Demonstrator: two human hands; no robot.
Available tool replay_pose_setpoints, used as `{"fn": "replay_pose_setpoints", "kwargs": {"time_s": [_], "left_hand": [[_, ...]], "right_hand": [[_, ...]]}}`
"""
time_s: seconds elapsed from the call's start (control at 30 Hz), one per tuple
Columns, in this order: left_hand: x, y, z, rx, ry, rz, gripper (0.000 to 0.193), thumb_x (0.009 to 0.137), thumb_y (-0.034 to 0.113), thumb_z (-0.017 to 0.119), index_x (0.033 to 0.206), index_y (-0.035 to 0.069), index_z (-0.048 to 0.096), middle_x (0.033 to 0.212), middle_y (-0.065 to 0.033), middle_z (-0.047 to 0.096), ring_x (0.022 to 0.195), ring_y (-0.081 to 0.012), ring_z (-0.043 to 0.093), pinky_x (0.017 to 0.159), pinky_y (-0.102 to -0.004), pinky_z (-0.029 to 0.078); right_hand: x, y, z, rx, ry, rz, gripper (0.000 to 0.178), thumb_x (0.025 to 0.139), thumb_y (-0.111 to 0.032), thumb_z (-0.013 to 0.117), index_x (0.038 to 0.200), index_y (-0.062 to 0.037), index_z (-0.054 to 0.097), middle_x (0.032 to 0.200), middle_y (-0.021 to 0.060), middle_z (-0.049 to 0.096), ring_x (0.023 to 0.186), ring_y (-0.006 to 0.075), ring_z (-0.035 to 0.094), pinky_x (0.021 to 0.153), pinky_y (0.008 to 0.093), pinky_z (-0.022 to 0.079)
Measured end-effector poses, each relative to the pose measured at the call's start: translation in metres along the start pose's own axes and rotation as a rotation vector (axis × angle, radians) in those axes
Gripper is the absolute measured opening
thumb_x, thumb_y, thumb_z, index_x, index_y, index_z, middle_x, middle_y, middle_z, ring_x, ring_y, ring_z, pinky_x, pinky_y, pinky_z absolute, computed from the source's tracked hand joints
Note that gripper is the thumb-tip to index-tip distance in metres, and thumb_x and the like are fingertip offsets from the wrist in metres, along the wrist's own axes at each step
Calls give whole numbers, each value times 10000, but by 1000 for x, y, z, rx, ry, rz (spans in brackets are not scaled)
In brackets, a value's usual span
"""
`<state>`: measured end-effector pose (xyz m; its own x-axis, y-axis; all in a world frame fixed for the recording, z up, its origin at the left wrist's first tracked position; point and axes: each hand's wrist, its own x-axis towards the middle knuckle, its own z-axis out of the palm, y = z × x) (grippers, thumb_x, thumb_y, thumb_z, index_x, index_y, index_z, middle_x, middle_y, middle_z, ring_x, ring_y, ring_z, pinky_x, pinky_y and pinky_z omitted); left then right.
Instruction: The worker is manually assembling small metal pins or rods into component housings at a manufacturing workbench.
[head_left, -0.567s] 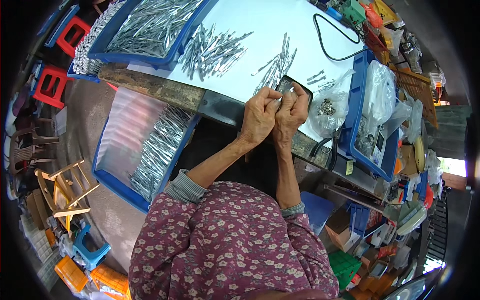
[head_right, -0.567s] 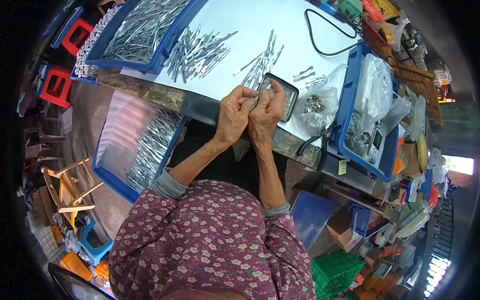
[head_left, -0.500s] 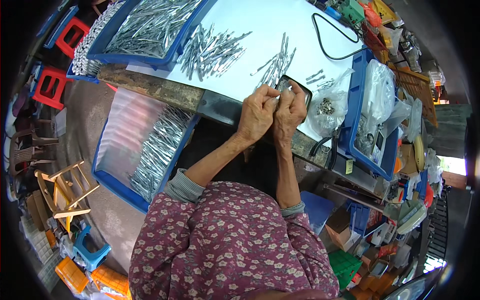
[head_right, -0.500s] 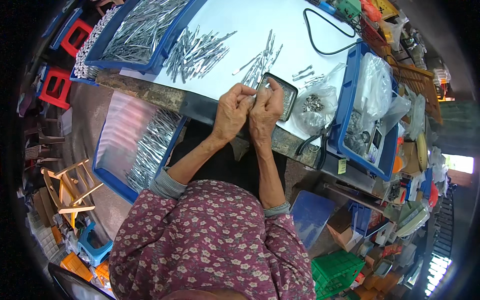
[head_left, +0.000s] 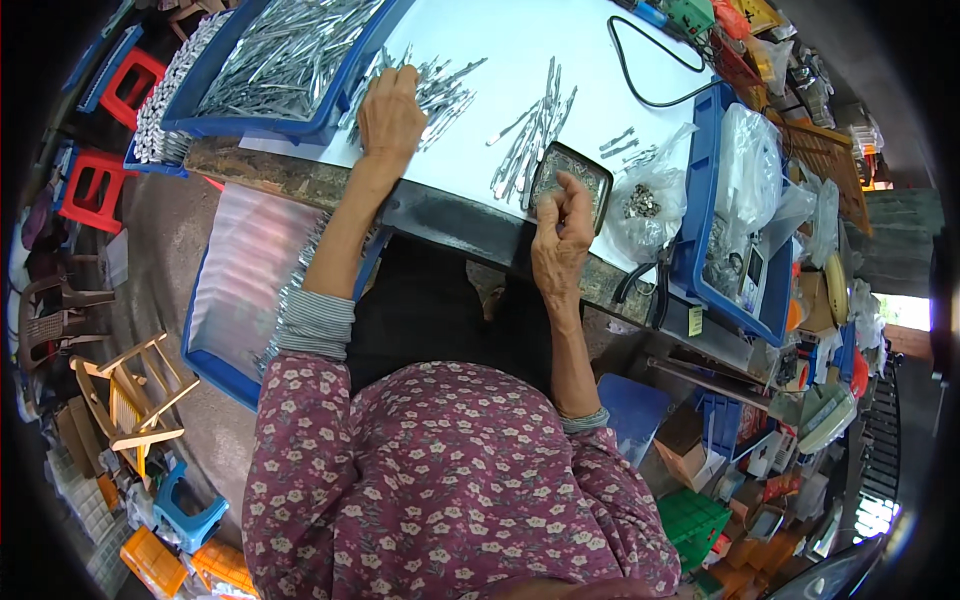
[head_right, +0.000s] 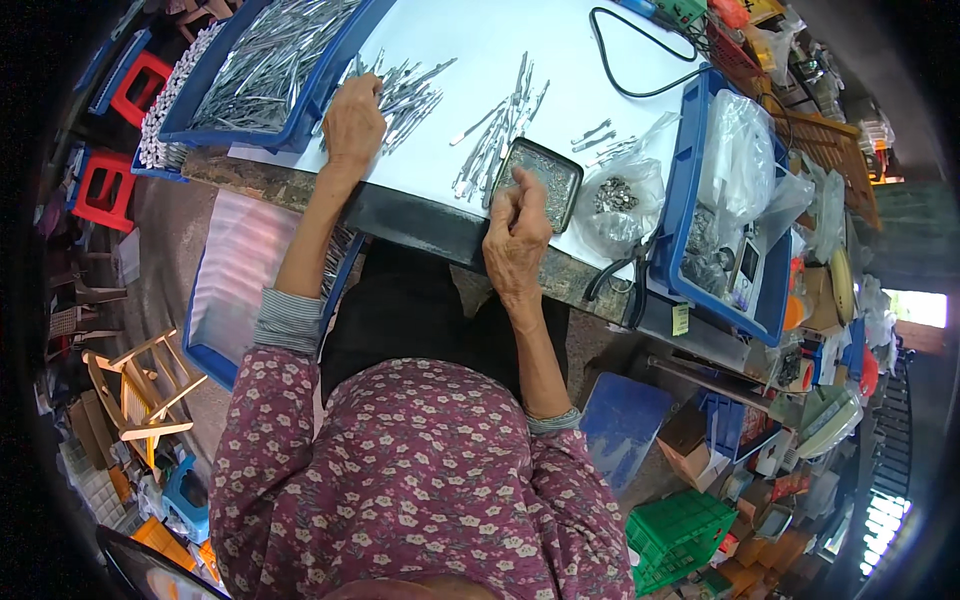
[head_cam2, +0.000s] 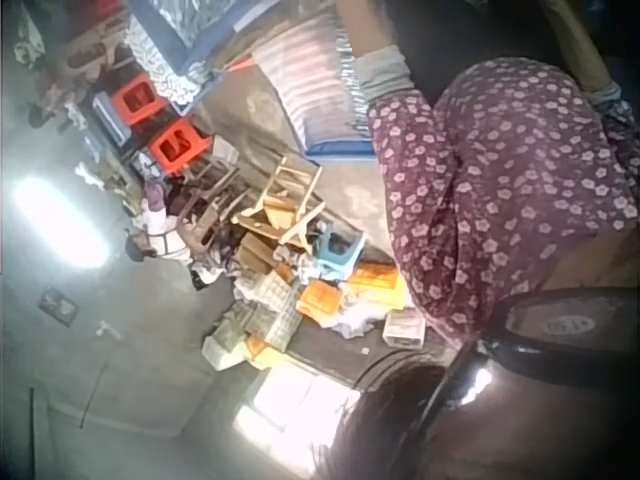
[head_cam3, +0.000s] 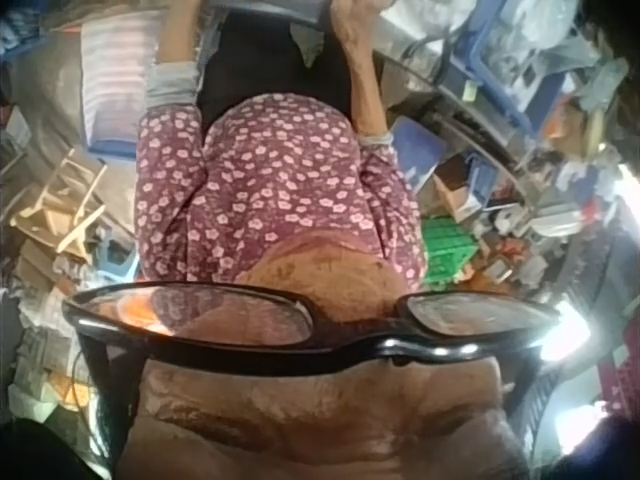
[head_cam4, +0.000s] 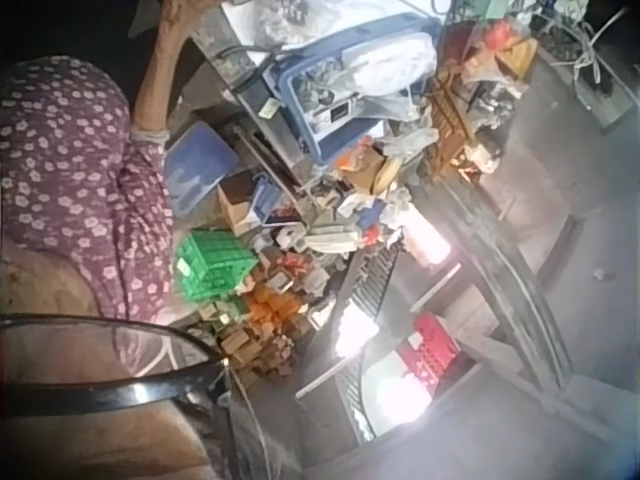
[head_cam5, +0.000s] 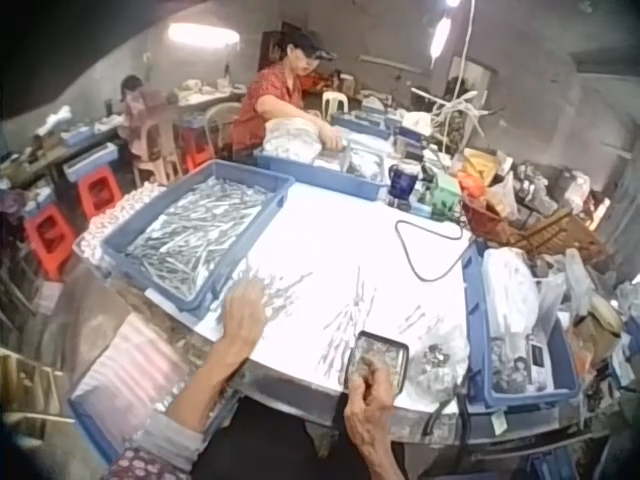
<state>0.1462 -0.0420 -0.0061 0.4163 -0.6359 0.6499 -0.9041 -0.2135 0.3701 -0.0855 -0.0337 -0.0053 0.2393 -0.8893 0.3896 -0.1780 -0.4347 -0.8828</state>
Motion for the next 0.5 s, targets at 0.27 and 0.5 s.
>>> {"fn": "replay_pose_setpoints", "kwargs": {"time_s": [0.27,0.5], "left_hand": [[-4,38,14,-74,-60,139,95,742,41,488,790,44,570,797,-128,555,772,-295,516,720,-384,406],[-8,75,40,-200,-398,97,148,729,54,523,871,17,548,821,-164,571,833,-322,535,745,-402,428]], "right_hand": [[-1,-5,-3,7,44,-2,249,836,-12,489,1081,33,481,657,14,485,553,71,425,491,212,354],[7,-5,-21,-76,98,14,197,841,-33,480,1026,32,506,677,20,479,590,77,434,515,217,361]]}}
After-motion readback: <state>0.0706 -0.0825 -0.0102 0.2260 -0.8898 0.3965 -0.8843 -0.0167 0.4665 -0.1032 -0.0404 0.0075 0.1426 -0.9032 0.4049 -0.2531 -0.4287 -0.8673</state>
